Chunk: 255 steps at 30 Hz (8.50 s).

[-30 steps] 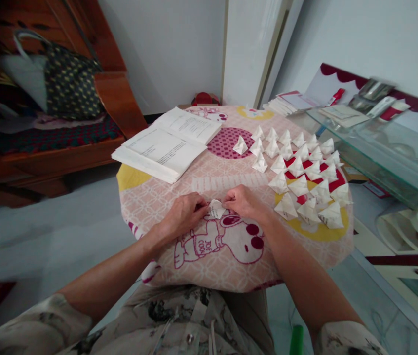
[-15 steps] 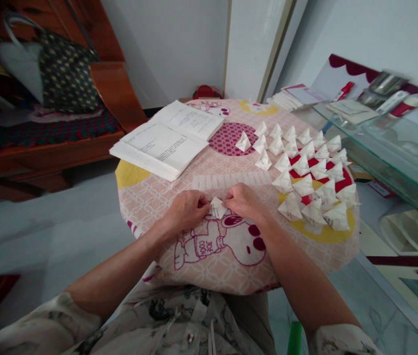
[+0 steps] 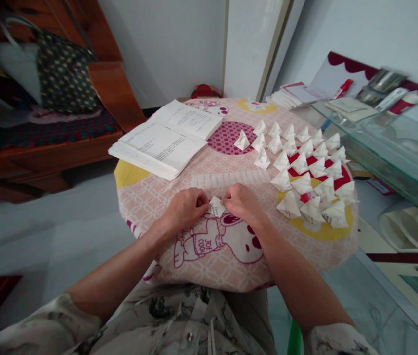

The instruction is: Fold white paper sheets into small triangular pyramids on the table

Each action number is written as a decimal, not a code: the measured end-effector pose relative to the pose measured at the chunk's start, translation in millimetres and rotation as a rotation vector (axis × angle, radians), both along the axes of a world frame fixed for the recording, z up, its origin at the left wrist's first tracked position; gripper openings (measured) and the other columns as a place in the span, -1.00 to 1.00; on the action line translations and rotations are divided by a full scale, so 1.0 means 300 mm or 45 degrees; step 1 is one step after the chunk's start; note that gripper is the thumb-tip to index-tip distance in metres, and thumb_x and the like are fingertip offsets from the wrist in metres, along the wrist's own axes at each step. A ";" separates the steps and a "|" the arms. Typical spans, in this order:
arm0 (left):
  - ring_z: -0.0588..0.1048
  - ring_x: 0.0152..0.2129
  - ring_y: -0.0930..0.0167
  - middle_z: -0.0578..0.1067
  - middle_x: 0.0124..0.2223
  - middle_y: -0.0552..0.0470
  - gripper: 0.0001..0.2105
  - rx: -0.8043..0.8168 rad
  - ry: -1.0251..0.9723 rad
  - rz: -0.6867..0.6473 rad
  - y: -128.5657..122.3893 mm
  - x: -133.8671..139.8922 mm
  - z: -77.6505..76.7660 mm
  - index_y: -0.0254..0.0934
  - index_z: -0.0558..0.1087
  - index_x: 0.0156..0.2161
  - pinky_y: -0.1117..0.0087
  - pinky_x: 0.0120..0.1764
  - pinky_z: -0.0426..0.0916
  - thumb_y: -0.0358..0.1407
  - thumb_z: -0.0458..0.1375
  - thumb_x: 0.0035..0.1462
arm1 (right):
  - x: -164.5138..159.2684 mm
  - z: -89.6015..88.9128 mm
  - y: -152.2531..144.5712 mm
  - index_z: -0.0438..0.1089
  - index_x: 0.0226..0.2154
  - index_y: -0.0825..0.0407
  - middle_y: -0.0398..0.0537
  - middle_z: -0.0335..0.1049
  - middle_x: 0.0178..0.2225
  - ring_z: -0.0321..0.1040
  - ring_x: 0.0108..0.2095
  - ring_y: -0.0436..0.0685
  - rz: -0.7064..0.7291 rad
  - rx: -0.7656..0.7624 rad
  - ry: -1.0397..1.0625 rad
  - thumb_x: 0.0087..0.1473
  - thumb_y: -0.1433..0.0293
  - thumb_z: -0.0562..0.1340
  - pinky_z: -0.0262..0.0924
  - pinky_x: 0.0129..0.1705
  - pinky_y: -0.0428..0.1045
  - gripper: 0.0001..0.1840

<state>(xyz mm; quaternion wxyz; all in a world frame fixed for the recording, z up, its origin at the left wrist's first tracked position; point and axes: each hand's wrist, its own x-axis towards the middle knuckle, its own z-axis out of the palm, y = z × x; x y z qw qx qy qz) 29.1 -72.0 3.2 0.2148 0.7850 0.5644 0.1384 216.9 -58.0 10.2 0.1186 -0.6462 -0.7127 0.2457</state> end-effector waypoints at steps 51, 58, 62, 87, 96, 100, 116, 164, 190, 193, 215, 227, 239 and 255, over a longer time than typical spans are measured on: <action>0.47 -0.45 0.48 0.54 -0.36 0.00 -0.79 0.302 -1.125 -0.173 0.039 0.009 0.020 -0.31 0.42 -0.41 0.46 -0.33 0.36 -0.22 0.25 0.17 | 0.027 -0.022 -0.047 0.61 -0.38 0.01 -0.15 0.45 -0.57 0.33 -0.57 0.02 -0.076 0.288 1.140 0.00 0.17 0.37 0.22 -0.52 -0.09 -0.76; 0.49 -0.41 0.46 0.55 -0.35 0.00 -0.80 0.419 -1.029 -0.209 0.033 0.007 0.021 -0.29 0.42 -0.40 0.43 -0.29 0.38 -0.23 0.21 0.21 | 0.022 -0.005 -0.058 0.63 -0.35 -0.01 -0.11 0.52 -0.51 0.39 -0.53 0.06 -0.067 0.359 1.079 0.01 0.19 0.36 0.29 -0.46 -0.06 -0.76; 0.49 -0.43 0.46 0.55 -0.36 -0.01 -0.79 0.397 -1.042 -0.198 0.034 0.008 0.020 -0.29 0.42 -0.40 0.43 -0.30 0.37 -0.22 0.21 0.21 | 0.016 0.014 -0.064 0.64 -0.37 -0.01 -0.12 0.54 -0.51 0.41 -0.51 0.06 -0.030 0.437 1.040 0.04 0.24 0.34 0.30 -0.44 -0.07 -0.80; 0.60 -0.23 0.40 0.63 -0.13 -0.08 -0.89 0.772 -0.794 -0.279 0.021 0.012 -0.007 -0.26 0.40 -0.37 0.38 -0.15 0.48 -0.38 0.14 0.22 | 0.013 0.007 -0.060 0.47 -0.50 0.03 -0.09 0.46 -0.58 0.35 -0.62 0.05 -0.270 0.310 1.235 0.05 0.19 0.30 0.22 -0.60 -0.07 -0.74; 0.62 -0.17 0.39 0.63 -0.07 -0.08 -0.83 0.895 -0.511 -0.422 0.026 0.024 -0.022 -0.25 0.46 -0.36 0.36 -0.08 0.54 -0.38 0.07 0.26 | -0.030 0.013 -0.057 0.48 -0.51 0.04 -0.08 0.50 -0.57 0.42 -0.60 0.08 -0.350 -0.050 1.593 -0.11 0.24 0.35 0.36 -0.57 -0.03 -0.80; 0.61 -0.11 0.38 0.62 -0.03 -0.09 -0.83 0.985 -0.453 -0.474 0.027 0.032 -0.030 -0.27 0.47 -0.33 0.35 -0.04 0.55 -0.43 0.06 0.28 | -0.037 0.014 -0.055 0.44 -0.55 0.02 -0.10 0.47 -0.61 0.41 -0.61 0.09 -0.410 -0.105 1.631 -0.14 0.26 0.33 0.38 -0.54 -0.02 -0.83; 0.59 -0.05 0.27 0.60 -0.01 -0.19 -0.87 0.925 -0.520 -0.605 0.009 0.046 -0.049 -0.33 0.47 -0.23 0.24 -0.02 0.55 -0.47 0.07 0.26 | -0.048 -0.015 -0.033 0.29 -0.73 -0.01 -0.18 0.31 -0.75 0.20 -0.75 0.02 -0.602 -0.214 1.603 -0.30 0.36 0.25 0.14 -0.73 -0.08 -0.86; 0.39 -0.56 0.56 0.47 -0.45 0.10 -0.92 -0.042 -1.165 -0.121 0.066 0.016 -0.032 -0.33 0.45 -0.35 0.56 -0.49 0.26 -0.35 0.25 0.07 | 0.000 -0.009 -0.055 0.60 -0.42 0.09 -0.07 0.56 -0.51 0.45 -0.50 0.09 -0.079 0.520 0.982 0.03 0.31 0.28 0.31 -0.45 -0.08 -0.79; 0.39 -0.65 0.55 0.50 -0.54 0.04 -0.79 -0.136 -1.221 -0.045 0.057 0.013 -0.015 -0.38 0.51 -0.44 0.57 -0.58 0.22 -0.24 0.34 0.03 | 0.005 -0.019 -0.053 0.59 -0.43 0.06 -0.11 0.50 -0.54 0.35 -0.54 0.03 0.028 0.628 0.836 0.07 0.27 0.31 0.21 -0.47 -0.09 -0.79; 0.38 -0.66 0.55 0.49 -0.56 0.05 -0.79 -0.124 -1.206 -0.033 0.055 0.013 -0.013 -0.38 0.51 -0.45 0.57 -0.59 0.20 -0.24 0.35 0.02 | 0.004 -0.019 -0.053 0.60 -0.43 0.05 -0.11 0.50 -0.54 0.35 -0.54 0.03 0.028 0.621 0.831 0.07 0.27 0.31 0.22 -0.47 -0.09 -0.79; 0.31 -0.72 0.58 0.44 -0.62 0.10 -0.73 -0.173 -1.199 -0.054 0.049 0.013 -0.001 -0.36 0.49 -0.48 0.57 -0.65 0.15 -0.18 0.36 0.01 | 0.002 -0.026 -0.061 0.59 -0.49 0.05 -0.15 0.44 -0.59 0.29 -0.57 0.01 -0.045 0.491 0.993 0.01 0.26 0.35 0.18 -0.52 -0.09 -0.80; 0.35 -0.67 0.57 0.46 -0.56 0.06 -0.72 -0.228 -1.258 -0.085 0.058 0.006 -0.005 -0.38 0.50 -0.46 0.57 -0.62 0.18 -0.17 0.38 -0.03 | -0.016 -0.017 -0.065 0.59 -0.46 0.07 -0.14 0.46 -0.58 0.31 -0.57 0.02 -0.069 0.283 1.189 -0.07 0.24 0.38 0.21 -0.52 -0.09 -0.79; 0.42 -0.61 0.56 0.44 -0.50 0.16 -0.64 -0.372 -1.631 -0.095 0.077 0.026 -0.007 -0.31 0.35 -0.32 0.54 -0.50 0.33 -0.24 0.44 -0.11 | -0.010 -0.044 -0.048 0.55 -0.49 0.08 -0.15 0.44 -0.60 0.27 -0.60 -0.02 -0.193 0.104 1.402 -0.10 0.23 0.43 0.16 -0.53 -0.09 -0.76; 0.50 -0.59 0.46 0.53 -0.50 0.02 -0.67 -0.551 -1.338 -0.102 0.066 0.026 0.005 -0.37 0.46 -0.33 0.48 -0.47 0.40 -0.09 0.33 0.01 | -0.011 -0.033 -0.040 0.53 -0.52 0.04 -0.17 0.44 -0.60 0.28 -0.58 -0.01 -0.337 0.196 1.543 -0.11 0.29 0.42 0.19 -0.48 -0.07 -0.83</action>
